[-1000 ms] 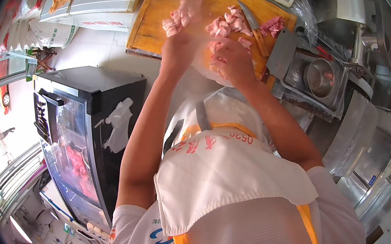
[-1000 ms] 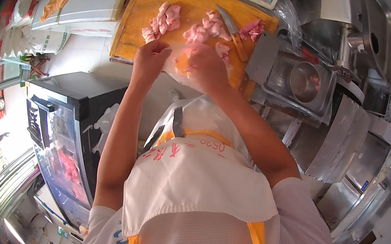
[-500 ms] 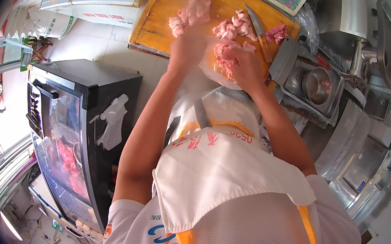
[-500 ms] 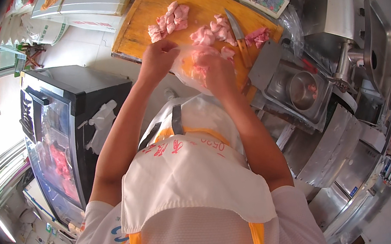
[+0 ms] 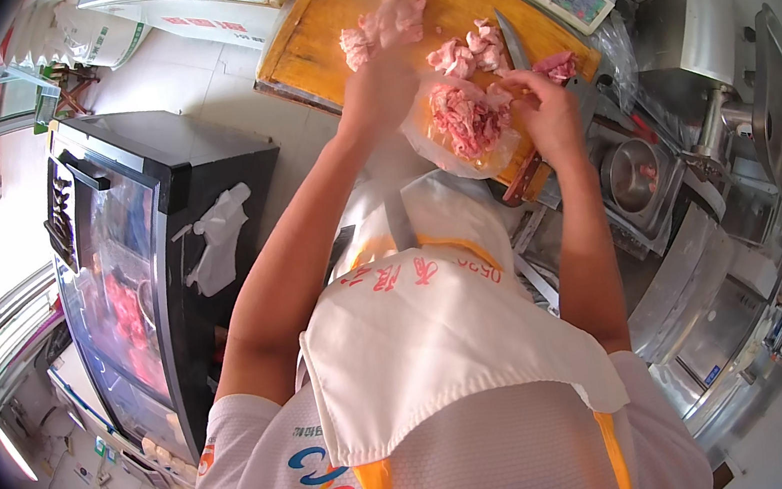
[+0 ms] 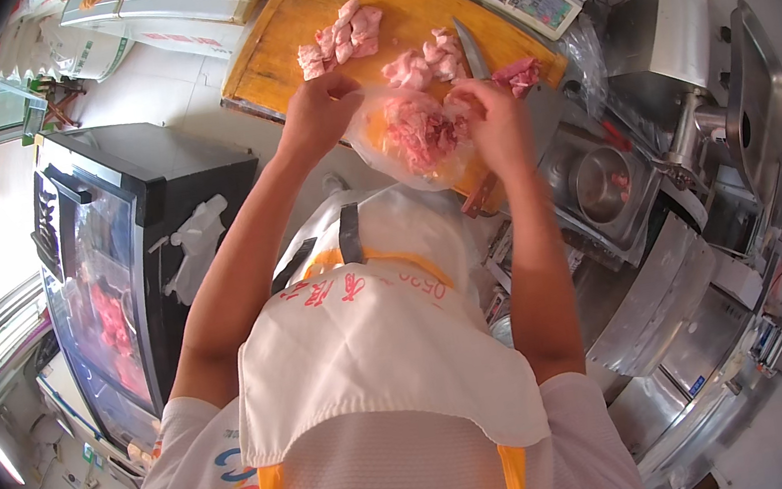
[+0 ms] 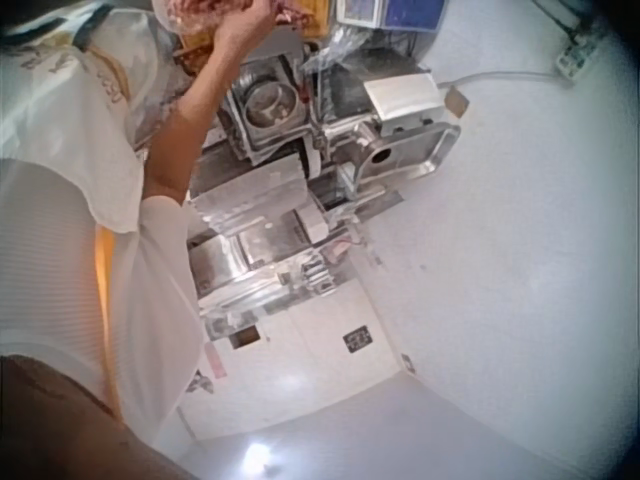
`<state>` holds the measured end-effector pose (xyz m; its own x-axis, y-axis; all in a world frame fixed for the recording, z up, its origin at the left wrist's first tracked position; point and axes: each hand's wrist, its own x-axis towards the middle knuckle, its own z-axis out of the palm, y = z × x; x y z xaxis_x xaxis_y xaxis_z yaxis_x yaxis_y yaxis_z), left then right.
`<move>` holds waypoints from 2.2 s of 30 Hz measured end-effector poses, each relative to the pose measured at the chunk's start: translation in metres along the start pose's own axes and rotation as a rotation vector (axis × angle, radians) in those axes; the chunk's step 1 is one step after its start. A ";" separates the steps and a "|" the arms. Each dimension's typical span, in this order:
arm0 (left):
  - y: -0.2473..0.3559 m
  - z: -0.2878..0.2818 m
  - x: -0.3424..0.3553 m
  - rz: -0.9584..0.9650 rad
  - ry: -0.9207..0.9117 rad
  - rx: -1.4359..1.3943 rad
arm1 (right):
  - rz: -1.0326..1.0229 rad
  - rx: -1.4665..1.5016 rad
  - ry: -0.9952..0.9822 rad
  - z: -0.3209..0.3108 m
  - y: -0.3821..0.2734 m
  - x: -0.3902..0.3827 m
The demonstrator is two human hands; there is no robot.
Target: The person cuts a large piece of raw meat into smaller pieces using a knife and a cleaver on a wooden board, then places the pieces into a plastic bag.
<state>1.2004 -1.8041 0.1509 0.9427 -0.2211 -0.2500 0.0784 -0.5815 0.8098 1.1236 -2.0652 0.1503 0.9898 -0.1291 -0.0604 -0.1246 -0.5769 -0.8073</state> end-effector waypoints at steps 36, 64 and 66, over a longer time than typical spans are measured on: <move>0.028 0.002 0.002 -0.067 -0.077 -0.185 | -0.266 -0.064 0.251 0.064 -0.024 -0.042; 0.042 0.028 -0.015 -0.024 -0.088 -0.107 | 0.423 -1.148 0.214 -0.189 0.282 -0.120; 0.045 0.029 -0.018 -0.027 -0.081 -0.105 | 0.414 -1.150 0.175 -0.192 0.286 -0.119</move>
<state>1.1770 -1.8487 0.1761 0.9108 -0.2716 -0.3110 0.1410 -0.5035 0.8524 0.9573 -2.3700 0.0395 0.8498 -0.5258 -0.0374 -0.5023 -0.8294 0.2446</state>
